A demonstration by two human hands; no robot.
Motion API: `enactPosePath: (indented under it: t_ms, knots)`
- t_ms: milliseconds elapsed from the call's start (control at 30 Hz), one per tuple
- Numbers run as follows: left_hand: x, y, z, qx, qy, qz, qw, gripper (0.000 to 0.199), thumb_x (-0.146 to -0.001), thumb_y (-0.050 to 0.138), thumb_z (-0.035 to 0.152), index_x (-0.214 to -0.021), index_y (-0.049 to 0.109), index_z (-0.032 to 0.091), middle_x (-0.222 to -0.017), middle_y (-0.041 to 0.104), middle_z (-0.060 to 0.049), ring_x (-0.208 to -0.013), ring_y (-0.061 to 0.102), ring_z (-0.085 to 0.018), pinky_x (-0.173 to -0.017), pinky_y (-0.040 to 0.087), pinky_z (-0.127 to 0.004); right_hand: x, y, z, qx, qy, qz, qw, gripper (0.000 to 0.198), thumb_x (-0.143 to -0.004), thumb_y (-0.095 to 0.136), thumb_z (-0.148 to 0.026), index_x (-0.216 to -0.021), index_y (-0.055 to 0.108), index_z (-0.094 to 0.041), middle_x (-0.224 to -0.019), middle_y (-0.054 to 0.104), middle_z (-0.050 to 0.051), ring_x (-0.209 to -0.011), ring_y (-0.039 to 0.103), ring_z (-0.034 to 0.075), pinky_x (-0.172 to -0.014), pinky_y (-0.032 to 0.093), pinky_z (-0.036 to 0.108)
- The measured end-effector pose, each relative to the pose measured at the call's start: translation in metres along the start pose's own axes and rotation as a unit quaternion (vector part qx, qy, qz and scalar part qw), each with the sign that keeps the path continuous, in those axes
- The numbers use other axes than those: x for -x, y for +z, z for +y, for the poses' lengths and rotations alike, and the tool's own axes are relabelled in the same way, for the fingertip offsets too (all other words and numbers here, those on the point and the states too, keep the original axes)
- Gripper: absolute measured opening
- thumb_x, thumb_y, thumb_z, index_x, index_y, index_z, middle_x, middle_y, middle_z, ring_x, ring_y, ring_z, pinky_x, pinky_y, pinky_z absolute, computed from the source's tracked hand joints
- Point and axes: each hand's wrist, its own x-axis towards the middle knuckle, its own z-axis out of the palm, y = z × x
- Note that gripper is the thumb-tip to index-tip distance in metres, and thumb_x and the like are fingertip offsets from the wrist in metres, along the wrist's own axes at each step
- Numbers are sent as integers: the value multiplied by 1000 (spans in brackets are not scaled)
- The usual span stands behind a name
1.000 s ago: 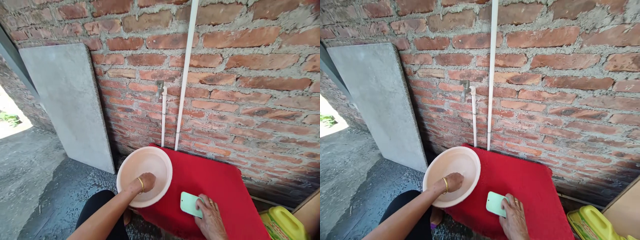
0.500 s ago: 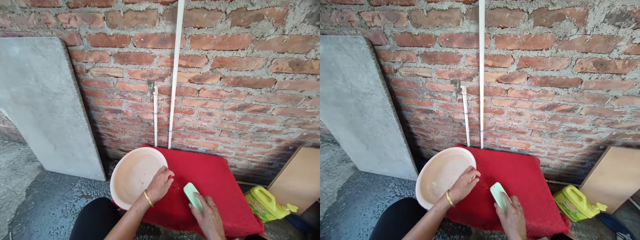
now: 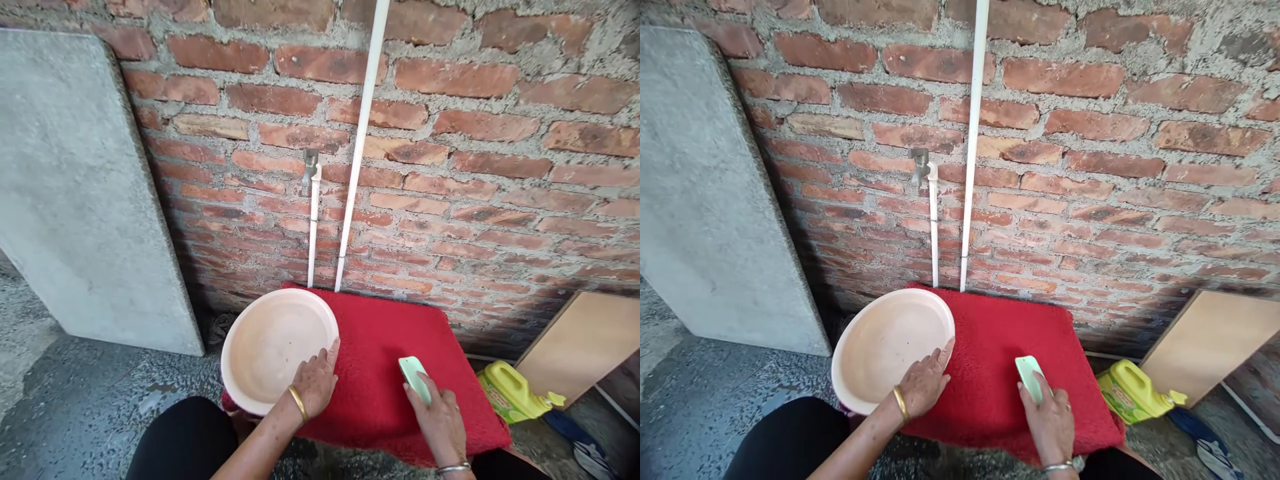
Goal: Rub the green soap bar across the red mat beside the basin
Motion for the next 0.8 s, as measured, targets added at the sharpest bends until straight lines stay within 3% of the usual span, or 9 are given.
enactPosePath:
  t_ms: [100, 200, 267, 367, 500, 567, 633, 800]
  knots:
    - [-3, 7, 1, -18, -19, 13, 1000, 74, -92, 40, 18, -161, 15, 29, -129, 61, -16, -110, 62, -30, -89, 52, -41, 20, 3, -40, -30, -72, -1, 997, 53, -88, 49, -59, -118, 71, -22, -88, 62, 9, -80, 63, 29, -77, 53, 43]
    - [-5, 16, 0, -41, -26, 30, 998, 74, -92, 36, 13, -161, 14, 28, -122, 63, -16, -105, 64, -29, -83, 53, -38, 47, 11, -98, -51, -144, -81, 985, 45, -84, 59, -45, -126, 68, -29, -104, 64, 9, -95, 62, 29, -87, 51, 42]
    - [-6, 19, -1, -49, -17, 31, 998, 74, -93, 34, 12, -162, 13, 27, -121, 63, -16, -104, 64, -27, -83, 52, -35, 57, 14, -114, -42, -153, -125, 979, 47, -81, 63, -40, -127, 66, -34, -110, 64, 8, -99, 61, 29, -90, 50, 42]
    - [-7, 18, -1, -46, -11, 21, 999, 72, -94, 33, 12, -162, 13, 25, -121, 63, -16, -103, 65, -26, -85, 52, -34, 55, 10, -87, -38, -122, -117, 985, 46, -82, 61, -42, -127, 66, -34, -110, 64, 7, -101, 62, 29, -92, 49, 43]
    - [-5, 11, 3, -40, -19, 6, 999, 69, -94, 32, 14, -161, 16, 25, -121, 63, -16, -103, 65, -26, -84, 52, -35, 34, -3, -12, -47, -30, -32, 998, 51, -87, 49, -60, -116, 71, -24, -91, 63, 8, -83, 63, 30, -81, 52, 47]
    - [-4, 8, 4, -38, -19, -2, 999, 69, -94, 33, 15, -161, 17, 23, -122, 63, -17, -105, 65, -27, -86, 52, -36, 27, -9, 3, -44, 3, 1, 999, 59, -86, 46, -67, -112, 73, -21, -84, 60, 8, -76, 62, 30, -77, 51, 47]
    - [-4, 6, 4, -37, -16, -7, 999, 70, -94, 35, 16, -162, 16, 22, -124, 62, -17, -107, 65, -28, -88, 51, -37, 28, -10, -8, -54, -7, -1, 999, 62, -87, 46, -68, -112, 73, -18, -85, 60, 9, -78, 62, 30, -78, 51, 47]
    - [-4, 3, 2, -31, -16, -20, 999, 73, -95, 36, 18, -162, 8, 23, -129, 61, -17, -112, 63, -28, -94, 49, -38, 60, 3, -89, -82, -123, -79, 986, 46, -84, 63, -51, -124, 69, -29, -102, 62, 8, -92, 61, 28, -86, 50, 42]
